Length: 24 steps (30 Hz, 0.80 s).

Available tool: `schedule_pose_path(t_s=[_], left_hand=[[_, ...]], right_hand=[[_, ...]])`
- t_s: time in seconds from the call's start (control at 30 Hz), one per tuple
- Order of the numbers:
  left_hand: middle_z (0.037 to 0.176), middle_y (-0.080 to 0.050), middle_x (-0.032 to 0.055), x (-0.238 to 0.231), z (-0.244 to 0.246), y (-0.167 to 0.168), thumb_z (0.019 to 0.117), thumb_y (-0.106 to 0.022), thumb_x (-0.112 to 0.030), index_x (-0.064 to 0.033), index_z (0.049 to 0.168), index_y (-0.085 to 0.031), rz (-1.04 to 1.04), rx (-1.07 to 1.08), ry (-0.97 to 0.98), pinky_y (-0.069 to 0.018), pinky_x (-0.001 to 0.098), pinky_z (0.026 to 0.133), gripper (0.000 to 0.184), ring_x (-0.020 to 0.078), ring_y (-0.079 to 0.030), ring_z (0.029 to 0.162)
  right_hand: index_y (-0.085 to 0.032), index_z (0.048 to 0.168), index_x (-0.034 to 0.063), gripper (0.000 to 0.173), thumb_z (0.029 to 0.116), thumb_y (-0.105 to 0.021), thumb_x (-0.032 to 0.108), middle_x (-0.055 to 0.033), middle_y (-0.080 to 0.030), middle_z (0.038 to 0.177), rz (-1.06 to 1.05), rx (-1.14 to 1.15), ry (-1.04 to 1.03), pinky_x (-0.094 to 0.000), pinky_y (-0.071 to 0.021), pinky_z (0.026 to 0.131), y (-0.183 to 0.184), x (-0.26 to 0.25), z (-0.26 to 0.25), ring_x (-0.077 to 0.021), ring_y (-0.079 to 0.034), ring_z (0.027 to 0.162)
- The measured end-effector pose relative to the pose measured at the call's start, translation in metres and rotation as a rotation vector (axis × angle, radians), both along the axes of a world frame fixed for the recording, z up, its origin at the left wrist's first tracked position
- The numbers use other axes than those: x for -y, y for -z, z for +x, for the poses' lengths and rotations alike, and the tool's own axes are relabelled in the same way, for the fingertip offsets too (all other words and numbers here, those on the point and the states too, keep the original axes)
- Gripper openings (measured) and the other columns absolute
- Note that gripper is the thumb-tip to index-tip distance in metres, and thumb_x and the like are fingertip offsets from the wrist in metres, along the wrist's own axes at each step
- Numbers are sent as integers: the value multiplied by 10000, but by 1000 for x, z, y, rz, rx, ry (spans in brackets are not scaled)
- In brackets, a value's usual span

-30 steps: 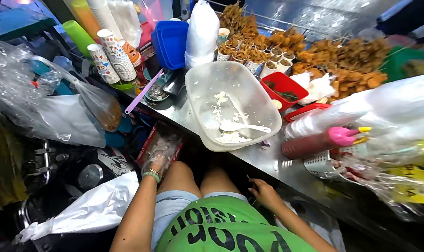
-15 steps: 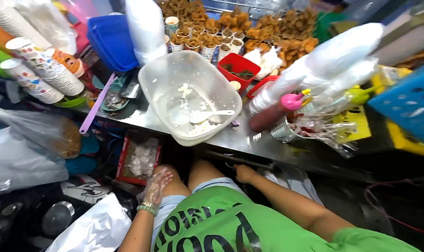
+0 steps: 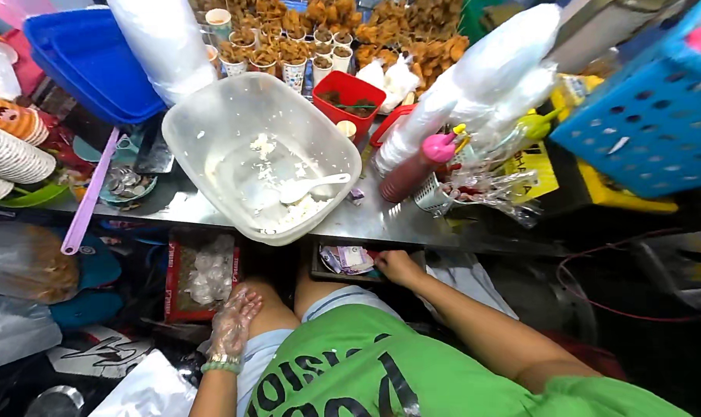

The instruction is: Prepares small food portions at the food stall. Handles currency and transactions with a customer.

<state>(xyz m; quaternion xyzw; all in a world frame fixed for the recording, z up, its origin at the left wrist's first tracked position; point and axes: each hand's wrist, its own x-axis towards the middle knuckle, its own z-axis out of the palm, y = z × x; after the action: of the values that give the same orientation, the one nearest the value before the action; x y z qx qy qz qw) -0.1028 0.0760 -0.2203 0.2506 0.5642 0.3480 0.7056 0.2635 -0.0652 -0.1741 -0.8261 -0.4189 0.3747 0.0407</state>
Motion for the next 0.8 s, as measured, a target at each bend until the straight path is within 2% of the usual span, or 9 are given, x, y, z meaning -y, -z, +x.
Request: schedule_pose_path(t_s=[0.07,0.13,0.23,0.37,0.43,0.53,0.63,0.73,0.8], left_hand=[[967,-709,117,1,-1,1,1083,-421,-96,52,1280,-553,12,4,2,-623,355,746,280,208,-728,818],[966,-707,119,1,-2,2,1085,-417,-98,55,1287,-549,15,9,-8,-623,355,748,286,209,-727,820],[970,-705,118,1,-2,1,1084,-421,-100,60,1281,-547,14,4,-12,-622,348,745,283,206,-727,819],[991,-698,119,0,-2,3,1084,-412,-98,54,1304,-535,10,-9,9,-617,349,762,294,206,-722,834],[988,-695,118,-1,-2,3,1087,-405,-97,55,1301,-534,11,-19,12,-617,345,760,293,201,-722,828],[980,-700,119,-1,-2,5,1084,-411,-103,54,1288,-546,21,-8,8,-620,356,763,290,205,-722,832],[967,-705,118,0,-1,3,1082,-421,-104,46,1267,-564,11,-7,-1,-621,354,756,278,204,-723,824],[943,-704,118,1,3,-3,1072,-456,-97,40,1239,-579,11,-51,31,-620,344,729,248,204,-719,792],[960,-699,117,2,6,-10,1070,-460,-94,41,1250,-571,25,-92,104,-613,336,731,251,199,-714,800]], right_hand=[[-691,1151,-66,499,1085,-489,386,-283,-674,1184,-16,-10,119,-591,-454,1030,9,-4,9,-423,-630,1176],[-690,1157,-63,550,1041,-571,462,-279,-667,1192,-28,-111,209,-584,-447,1029,23,-5,15,-406,-624,1164],[-690,1103,-49,371,975,-714,299,-213,-666,1056,54,-276,389,-484,-497,876,41,-3,15,-284,-622,927],[-686,1110,-31,226,1004,-667,168,-64,-646,875,119,-412,594,-263,-492,660,33,3,14,-89,-554,674],[-690,1125,-12,207,1018,-641,157,-25,-646,809,138,-474,698,-219,-462,576,26,7,16,-52,-537,602],[-664,1097,34,171,1044,-591,180,-7,-636,760,180,-675,905,-204,-432,502,15,14,17,-54,-520,544],[-611,998,68,148,1053,-541,187,-22,-640,715,221,-910,1086,-228,-477,511,9,15,12,-88,-566,541],[-607,1036,55,178,1076,-508,197,-38,-663,733,202,-926,1086,-235,-509,537,0,15,2,-101,-603,559],[-605,1018,51,215,1085,-483,214,-43,-678,735,210,-938,1109,-234,-510,531,-9,16,-4,-101,-606,548]])
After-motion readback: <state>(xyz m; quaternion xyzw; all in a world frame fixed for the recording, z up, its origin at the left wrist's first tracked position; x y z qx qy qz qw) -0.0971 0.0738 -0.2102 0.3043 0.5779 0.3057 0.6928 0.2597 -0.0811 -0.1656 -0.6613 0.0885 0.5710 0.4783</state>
